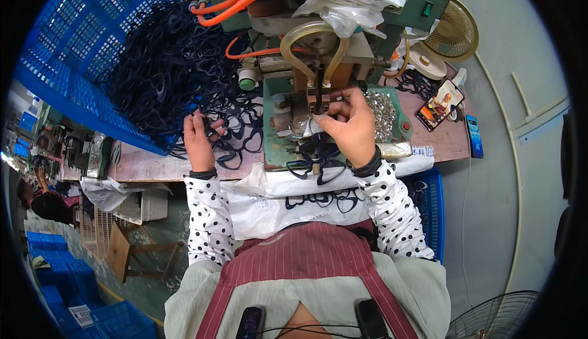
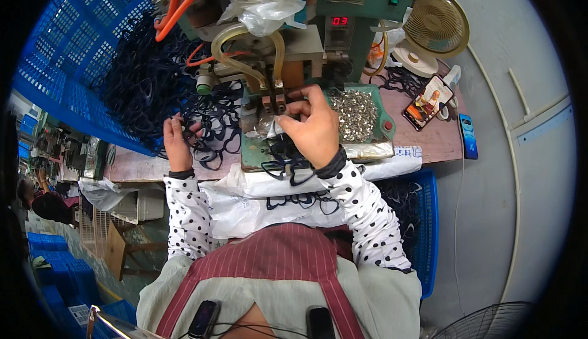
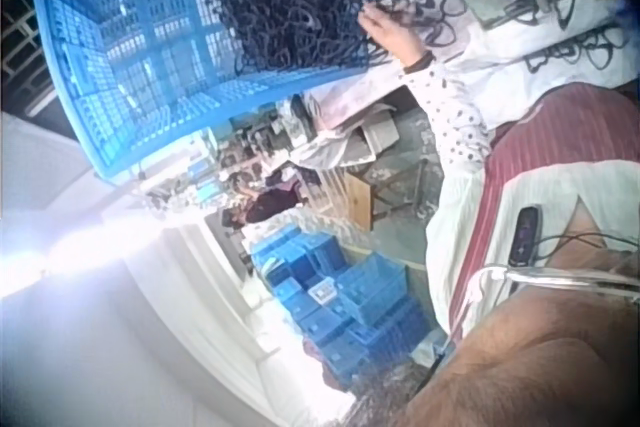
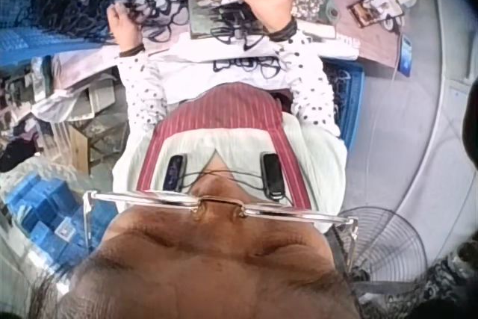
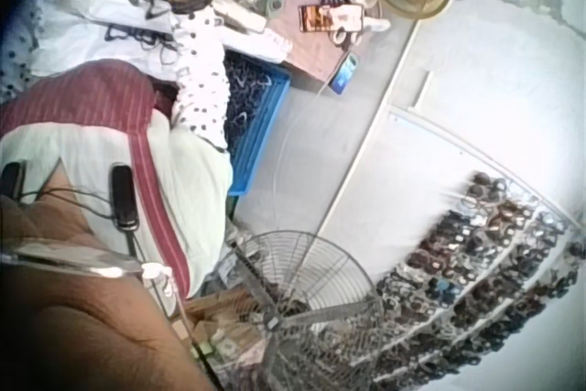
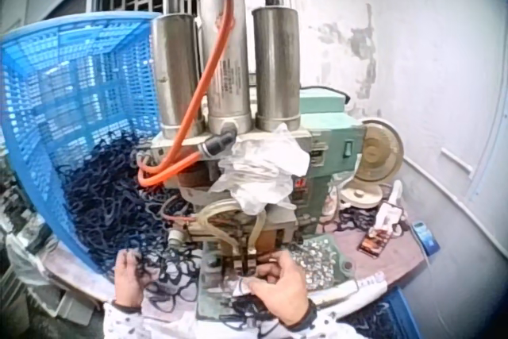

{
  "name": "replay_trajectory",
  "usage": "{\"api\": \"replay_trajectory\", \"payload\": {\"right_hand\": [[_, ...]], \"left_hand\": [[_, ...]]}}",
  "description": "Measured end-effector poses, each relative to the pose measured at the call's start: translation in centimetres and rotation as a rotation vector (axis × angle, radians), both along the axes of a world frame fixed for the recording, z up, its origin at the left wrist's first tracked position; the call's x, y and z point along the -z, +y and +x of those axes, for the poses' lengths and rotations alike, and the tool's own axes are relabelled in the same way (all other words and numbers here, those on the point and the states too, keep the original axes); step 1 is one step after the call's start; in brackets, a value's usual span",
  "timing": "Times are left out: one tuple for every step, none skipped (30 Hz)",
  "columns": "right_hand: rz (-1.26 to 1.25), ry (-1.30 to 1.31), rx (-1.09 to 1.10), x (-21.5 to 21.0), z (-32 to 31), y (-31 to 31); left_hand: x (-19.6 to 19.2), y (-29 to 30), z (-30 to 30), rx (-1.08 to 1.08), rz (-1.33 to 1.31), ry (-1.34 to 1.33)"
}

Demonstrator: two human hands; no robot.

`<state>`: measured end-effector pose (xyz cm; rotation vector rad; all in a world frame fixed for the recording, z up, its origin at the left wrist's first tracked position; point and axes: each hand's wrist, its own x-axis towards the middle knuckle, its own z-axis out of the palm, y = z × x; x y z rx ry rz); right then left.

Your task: The person repeatedly picks dark blue plastic pieces from a blue basket and places them into a green machine, then removes small metallic components from the machine and sets them on the table. The cycle continues with consistent hand movements and no visible final assembly state.

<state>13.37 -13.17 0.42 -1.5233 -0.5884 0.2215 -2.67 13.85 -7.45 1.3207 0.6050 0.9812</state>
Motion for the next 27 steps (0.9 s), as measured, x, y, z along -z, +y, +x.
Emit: {"api": "replay_trajectory", "payload": {"right_hand": [[0.051, 0.011, -0.01, 0.4, 0.0, 0.2], [0.119, 0.071, -0.034, 0.6, -0.2, 0.3], [0.11, 0.07, -0.036, 0.7, -0.2, 0.3], [0.1, 0.069, -0.035, 0.8, -0.2, 0.2], [0.09, 0.069, -0.034, 0.9, -0.1, 0.1], [0.002, -0.048, -0.001, 0.7, 0.3, -0.2], [0.046, -0.079, 0.027, 1.0, 0.7, -0.5], [0.0, -0.106, 0.08, 1.4, 1.5, -1.0], [-0.046, -0.134, 0.133, 2.1, 2.4, -1.7], [-0.156, -0.287, 0.228, 3.0, 3.5, -2.5], [-0.268, -0.441, 0.317, 3.8, 4.5, -3.3], [-0.364, -0.468, 0.356, 4.3, 5.0, -4.1], [-0.412, -0.501, 0.372, 5.1, 5.7, -5.1], [-0.438, -0.538, 0.398, 6.3, 6.5, -5.8], [-0.464, -0.576, 0.425, 7.3, 7.0, -6.5], [-0.515, -0.607, 0.462, 7.3, 7.1, -7.0], [-0.521, -0.635, 0.49, 7.5, 7.3, -7.5], [-0.527, -0.663, 0.518, 7.8, 7.6, -7.9], [-0.532, -0.685, 0.549, 8.2, 7.9, -8.4], [-0.586, -0.729, 0.588, 8.5, 8.2, -8.8], [-0.585, -0.707, 0.594, 8.8, 8.5, -9.0], [-0.583, -0.683, 0.602, 9.3, 8.6, -9.2], [-0.584, -0.657, 0.611, 10.0, 8.9, -9.6], [-0.551, -0.55, 0.559, 11.2, 9.5, -10.1], [-0.536, -0.545, 0.534, 11.2, 9.5, -10.2], [-0.521, -0.539, 0.51, 11.2, 9.2, -10.4], [-0.507, -0.534, 0.485, 11.2, 9.0, -10.5]], "left_hand": [[-2.6, -1.5, -0.2, 0.073, -0.134, -0.06], [-3.3, -1.8, -0.4, 0.141, -0.163, -0.084], [-3.8, -2.0, -0.6, 0.209, -0.191, -0.108], [-4.8, -3.0, -0.5, 0.193, -0.131, 0.015], [-5.6, -4.3, -0.3, 0.178, -0.048, 0.039], [-6.4, -5.2, -0.4, 0.201, 0.022, 0.062], [-7.3, -6.3, -0.4, 0.231, 0.095, 0.084], [-8.5, -7.7, -0.4, 0.267, 0.166, 0.134], [-8.4, -8.5, -0.3, 0.228, 0.313, 0.187], [-8.2, -10.2, -0.2, 0.162, 0.393, 0.1], [-7.9, -11.8, 0.1, 0.091, 0.468, 0.013], [-7.5, -12.3, 0.4, 0.054, 0.815, -0.116], [-7.4, -12.9, 1.0, 0.114, 1.029, -0.216], [-7.2, -13.4, 1.5, 0.179, 1.236, -0.327], [-7.3, -14.0, 2.1, 0.34, 1.307, -0.405], [-7.0, -14.8, 2.6, 0.433, 1.354, -0.366], [-6.5, -15.3, 3.1, 0.522, 1.4, -0.327], [-6.0, -15.7, 3.6, 0.546, 1.416, -0.302], [-5.5, -15.9, 3.9, 0.576, 1.433, -0.274], [-5.3, -15.9, 4.2, 0.592, 1.433, -0.252], [-5.2, -15.8, 4.3, 0.601, 1.412, -0.264], [-5.4, -15.7, 4.5, 0.614, 1.393, -0.276], [-5.7, -15.6, 4.7, 0.629, 1.372, -0.289], [-6.1, -15.3, 4.9, 0.672, 1.328, -0.307], [-6.1, -15.2, 5.0, 0.683, 1.324, -0.311], [-5.9, -15.3, 5.1, 0.694, 1.32, -0.315], [-5.8, -15.3, 5.1, 0.704, 1.316, -0.319]]}}
